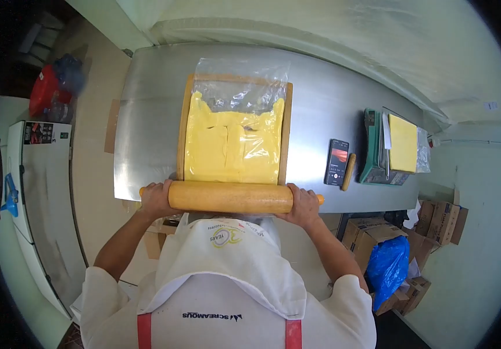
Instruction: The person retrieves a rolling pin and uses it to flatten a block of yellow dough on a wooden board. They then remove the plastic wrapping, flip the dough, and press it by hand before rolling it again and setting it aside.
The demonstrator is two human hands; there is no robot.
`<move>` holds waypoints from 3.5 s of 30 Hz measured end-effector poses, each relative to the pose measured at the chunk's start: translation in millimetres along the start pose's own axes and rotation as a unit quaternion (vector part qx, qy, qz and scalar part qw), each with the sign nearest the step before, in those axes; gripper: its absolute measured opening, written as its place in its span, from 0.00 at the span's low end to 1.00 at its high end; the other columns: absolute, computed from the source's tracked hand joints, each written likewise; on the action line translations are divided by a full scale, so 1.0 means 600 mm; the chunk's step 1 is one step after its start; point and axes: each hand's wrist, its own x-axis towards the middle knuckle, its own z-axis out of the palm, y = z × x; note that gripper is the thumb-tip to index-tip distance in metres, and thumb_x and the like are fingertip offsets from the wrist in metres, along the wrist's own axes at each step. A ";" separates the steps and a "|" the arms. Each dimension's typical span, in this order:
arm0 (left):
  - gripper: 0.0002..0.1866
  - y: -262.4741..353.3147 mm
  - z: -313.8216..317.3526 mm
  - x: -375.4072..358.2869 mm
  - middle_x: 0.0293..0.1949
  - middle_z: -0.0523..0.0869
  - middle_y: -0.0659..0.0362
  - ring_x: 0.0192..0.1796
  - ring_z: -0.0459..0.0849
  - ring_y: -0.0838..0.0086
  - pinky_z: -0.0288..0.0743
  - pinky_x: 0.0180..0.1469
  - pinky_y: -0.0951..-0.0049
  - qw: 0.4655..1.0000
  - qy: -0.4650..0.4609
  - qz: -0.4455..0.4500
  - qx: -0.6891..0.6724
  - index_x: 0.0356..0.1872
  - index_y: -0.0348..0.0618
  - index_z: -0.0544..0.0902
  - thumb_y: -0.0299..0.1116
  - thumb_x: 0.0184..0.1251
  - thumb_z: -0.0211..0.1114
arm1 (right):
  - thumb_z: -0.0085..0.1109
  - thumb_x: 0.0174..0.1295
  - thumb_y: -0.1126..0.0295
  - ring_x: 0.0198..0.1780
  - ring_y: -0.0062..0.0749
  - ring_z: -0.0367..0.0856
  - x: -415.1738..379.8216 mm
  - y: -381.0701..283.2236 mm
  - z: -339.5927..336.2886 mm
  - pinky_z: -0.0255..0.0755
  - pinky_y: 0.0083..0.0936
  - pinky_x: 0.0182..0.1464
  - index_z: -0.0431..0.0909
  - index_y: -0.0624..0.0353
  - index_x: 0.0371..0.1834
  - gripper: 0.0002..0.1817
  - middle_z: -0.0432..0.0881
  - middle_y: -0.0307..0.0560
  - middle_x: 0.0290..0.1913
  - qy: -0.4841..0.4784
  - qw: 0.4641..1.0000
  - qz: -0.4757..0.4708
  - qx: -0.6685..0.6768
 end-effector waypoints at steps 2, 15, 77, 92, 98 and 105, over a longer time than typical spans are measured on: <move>0.44 0.002 -0.002 -0.004 0.22 0.84 0.52 0.26 0.85 0.58 0.79 0.36 0.60 1.000 0.007 0.004 0.016 0.45 0.42 0.72 0.68 0.36 0.76 | 0.75 0.35 0.33 0.30 0.42 0.84 -0.002 0.002 -0.006 0.72 0.39 0.37 0.72 0.56 0.56 0.49 0.83 0.46 0.30 -0.018 1.000 0.004 0.016; 0.46 -0.041 -0.046 0.112 0.31 0.86 0.51 0.35 0.87 0.59 0.77 0.44 0.61 0.966 -0.244 -0.057 -0.069 0.48 0.42 0.76 0.67 0.32 0.77 | 0.74 0.32 0.30 0.32 0.42 0.87 0.079 0.044 -0.003 0.77 0.38 0.35 0.72 0.57 0.56 0.52 0.86 0.48 0.33 -0.077 0.997 0.013 0.020; 0.45 -0.015 -0.039 0.076 0.24 0.84 0.55 0.28 0.84 0.60 0.76 0.39 0.64 0.983 -0.180 -0.032 -0.025 0.42 0.43 0.81 0.73 0.30 0.76 | 0.67 0.32 0.22 0.28 0.43 0.84 0.035 0.019 -0.012 0.72 0.37 0.34 0.75 0.61 0.44 0.52 0.84 0.49 0.30 -0.105 0.993 0.037 0.047; 0.47 -0.012 -0.057 0.062 0.28 0.86 0.49 0.37 0.87 0.56 0.78 0.45 0.56 0.993 -0.110 0.007 -0.036 0.47 0.40 0.78 0.74 0.37 0.71 | 0.67 0.40 0.27 0.38 0.52 0.85 0.042 0.001 -0.048 0.74 0.44 0.44 0.72 0.59 0.56 0.50 0.85 0.54 0.35 -0.146 0.986 0.065 0.043; 0.47 0.005 -0.036 0.028 0.22 0.84 0.51 0.26 0.85 0.55 0.79 0.39 0.58 0.997 -0.058 0.010 -0.056 0.45 0.41 0.74 0.72 0.31 0.76 | 0.73 0.36 0.31 0.34 0.45 0.85 -0.004 -0.008 -0.016 0.74 0.41 0.40 0.69 0.57 0.58 0.51 0.84 0.49 0.33 -0.087 0.994 0.051 0.036; 0.49 -0.008 -0.028 0.046 0.20 0.82 0.56 0.23 0.83 0.58 0.77 0.29 0.58 0.997 -0.069 -0.002 -0.021 0.44 0.42 0.76 0.72 0.25 0.78 | 0.78 0.31 0.35 0.30 0.44 0.84 0.026 0.009 -0.012 0.74 0.36 0.35 0.73 0.56 0.55 0.50 0.85 0.46 0.35 -0.042 0.998 0.020 0.035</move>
